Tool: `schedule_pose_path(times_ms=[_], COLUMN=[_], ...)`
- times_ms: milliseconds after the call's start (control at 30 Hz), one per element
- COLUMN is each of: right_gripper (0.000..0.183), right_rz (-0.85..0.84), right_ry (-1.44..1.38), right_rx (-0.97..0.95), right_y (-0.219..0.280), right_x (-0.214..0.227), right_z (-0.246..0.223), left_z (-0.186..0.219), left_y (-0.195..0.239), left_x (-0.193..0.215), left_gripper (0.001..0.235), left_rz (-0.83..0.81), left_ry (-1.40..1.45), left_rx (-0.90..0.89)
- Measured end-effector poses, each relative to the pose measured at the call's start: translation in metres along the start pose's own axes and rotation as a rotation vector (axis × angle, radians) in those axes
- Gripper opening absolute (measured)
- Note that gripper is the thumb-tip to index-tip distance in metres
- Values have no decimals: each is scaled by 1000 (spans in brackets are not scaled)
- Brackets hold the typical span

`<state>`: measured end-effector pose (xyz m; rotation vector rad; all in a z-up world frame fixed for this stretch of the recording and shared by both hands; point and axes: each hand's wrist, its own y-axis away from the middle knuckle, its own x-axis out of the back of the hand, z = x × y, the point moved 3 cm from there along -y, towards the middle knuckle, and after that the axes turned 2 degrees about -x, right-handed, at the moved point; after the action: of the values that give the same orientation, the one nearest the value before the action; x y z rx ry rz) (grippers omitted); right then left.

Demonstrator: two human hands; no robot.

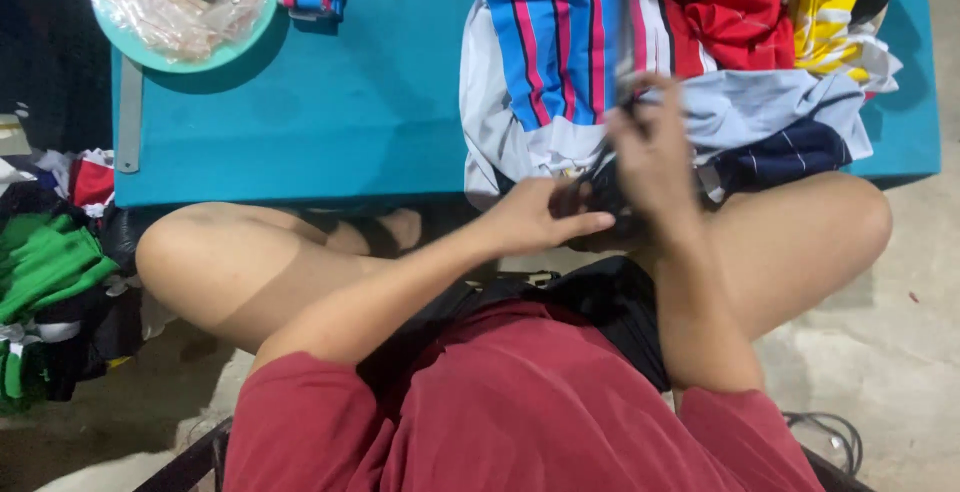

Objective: Trimming excess material from fabric strips using scissors and folding the finished pieces.

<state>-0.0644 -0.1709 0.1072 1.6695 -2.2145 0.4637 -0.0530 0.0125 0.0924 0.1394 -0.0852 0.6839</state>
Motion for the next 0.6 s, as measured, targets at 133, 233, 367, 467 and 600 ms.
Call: schedule_pose_path(times_ms=[133,233,367,467,600], right_gripper=[52,52,52,52,53], right_rz=[-158,-208,-330,-386,-507], right_ry=[-32,74,9,-78,-452], right_rx=[-116,-175,-321,-348,-343], right_y=[0,0,14,29,57], right_x=[-47,-56,-67,-91,-131], right_z=[6,15,19,34,34], left_z=[-7,-4,-29,-48,-78], left_y=[29,52,64,49,27], left_x=[10,35,64,87,80], left_gripper=[30,31,49,62,73], left_rz=[30,78,-96,127,360], left_ry=[97,143,306,326,608], left_rx=[88,127,73,117,125])
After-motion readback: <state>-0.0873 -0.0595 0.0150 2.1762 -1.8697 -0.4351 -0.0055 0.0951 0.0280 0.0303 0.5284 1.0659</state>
